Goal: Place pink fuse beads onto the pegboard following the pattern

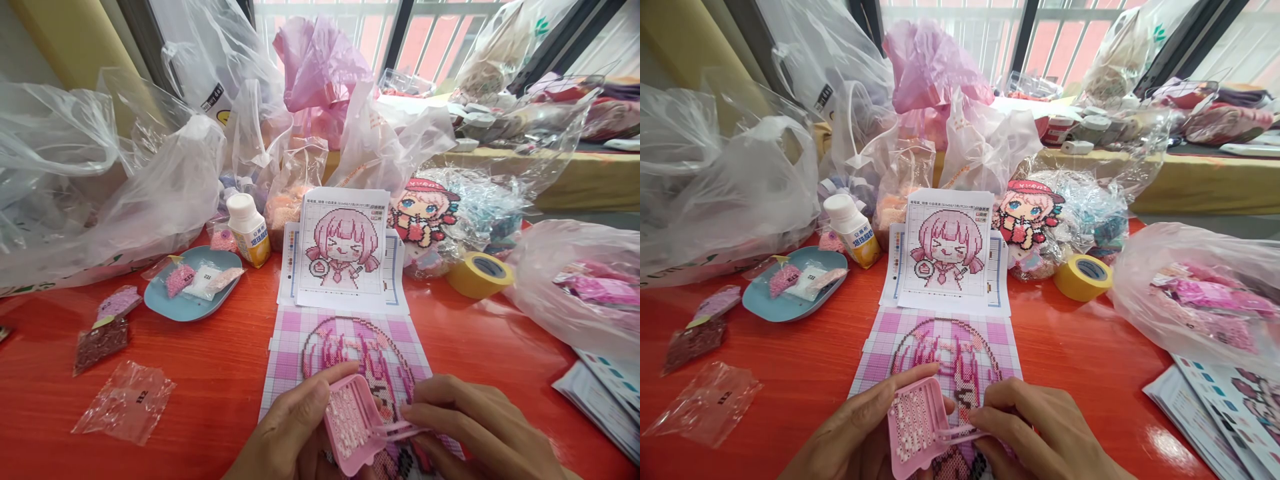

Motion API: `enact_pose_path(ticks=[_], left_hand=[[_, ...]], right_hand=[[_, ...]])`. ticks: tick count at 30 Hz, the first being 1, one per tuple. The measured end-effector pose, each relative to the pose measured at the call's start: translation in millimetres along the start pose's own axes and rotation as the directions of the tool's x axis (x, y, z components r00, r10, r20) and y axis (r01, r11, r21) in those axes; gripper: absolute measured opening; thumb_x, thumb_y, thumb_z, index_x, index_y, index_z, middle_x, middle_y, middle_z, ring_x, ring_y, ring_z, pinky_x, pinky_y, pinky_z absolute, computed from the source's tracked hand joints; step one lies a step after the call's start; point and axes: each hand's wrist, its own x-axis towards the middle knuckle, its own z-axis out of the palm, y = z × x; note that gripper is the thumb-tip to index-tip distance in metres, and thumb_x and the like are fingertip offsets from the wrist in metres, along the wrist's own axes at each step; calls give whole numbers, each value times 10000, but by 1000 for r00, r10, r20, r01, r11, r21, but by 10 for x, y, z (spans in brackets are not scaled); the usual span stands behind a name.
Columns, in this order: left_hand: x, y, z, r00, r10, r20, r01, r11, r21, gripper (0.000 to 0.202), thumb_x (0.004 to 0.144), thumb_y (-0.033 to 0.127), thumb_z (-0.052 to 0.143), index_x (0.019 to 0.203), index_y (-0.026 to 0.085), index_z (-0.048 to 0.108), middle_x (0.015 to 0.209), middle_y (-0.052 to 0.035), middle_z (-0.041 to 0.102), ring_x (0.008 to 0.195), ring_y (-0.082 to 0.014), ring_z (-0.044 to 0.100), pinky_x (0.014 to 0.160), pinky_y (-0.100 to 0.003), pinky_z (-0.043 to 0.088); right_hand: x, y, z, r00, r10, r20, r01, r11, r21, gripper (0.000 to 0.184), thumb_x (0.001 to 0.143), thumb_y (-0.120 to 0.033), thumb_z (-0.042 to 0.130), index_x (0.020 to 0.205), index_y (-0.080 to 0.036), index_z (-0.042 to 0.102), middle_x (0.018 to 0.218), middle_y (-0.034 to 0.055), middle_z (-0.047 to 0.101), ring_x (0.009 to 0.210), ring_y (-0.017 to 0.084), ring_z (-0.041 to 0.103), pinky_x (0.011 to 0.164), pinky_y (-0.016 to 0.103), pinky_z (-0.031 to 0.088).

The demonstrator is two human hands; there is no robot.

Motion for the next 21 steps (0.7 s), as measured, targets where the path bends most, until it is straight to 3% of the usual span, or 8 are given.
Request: enact_pose_path(ticks=[10, 14, 21], left_hand=[[-10, -9, 8, 1000, 3, -11, -3, 1000, 13, 472, 905, 368, 553, 1327, 161, 508, 1051, -146, 717, 760, -164, 717, 679, -232, 517], [-3, -14, 9, 999, 26, -21, -26, 1000, 12, 433, 907, 361, 552, 1292, 163, 536, 918, -101, 729, 707, -162, 713, 633, -227, 521], [-48, 12, 7, 972, 131, -195, -98, 980, 173, 529, 856, 543, 534, 1233, 175, 572, 819, -92, 740, 562, -152, 685, 485, -201, 469]], right_hand=[[-2, -1, -10, 1000, 1, -2, -1, 1000, 28, 177, 954, -220, 438, 886, -219, 602, 715, -24, 669, 618, 56, 652, 595, 126, 514], [-69, 30, -18, 1000, 16, -12, -16, 1000, 6, 181, 954, -229, 445, 869, -212, 604, 712, -12, 658, 613, 61, 643, 570, 145, 500], [-189, 183, -5, 996, 76, 37, -75, 997, -8, 97, 927, -208, 487, 947, -191, 580, 772, 14, 629, 655, 81, 625, 563, 178, 485]])
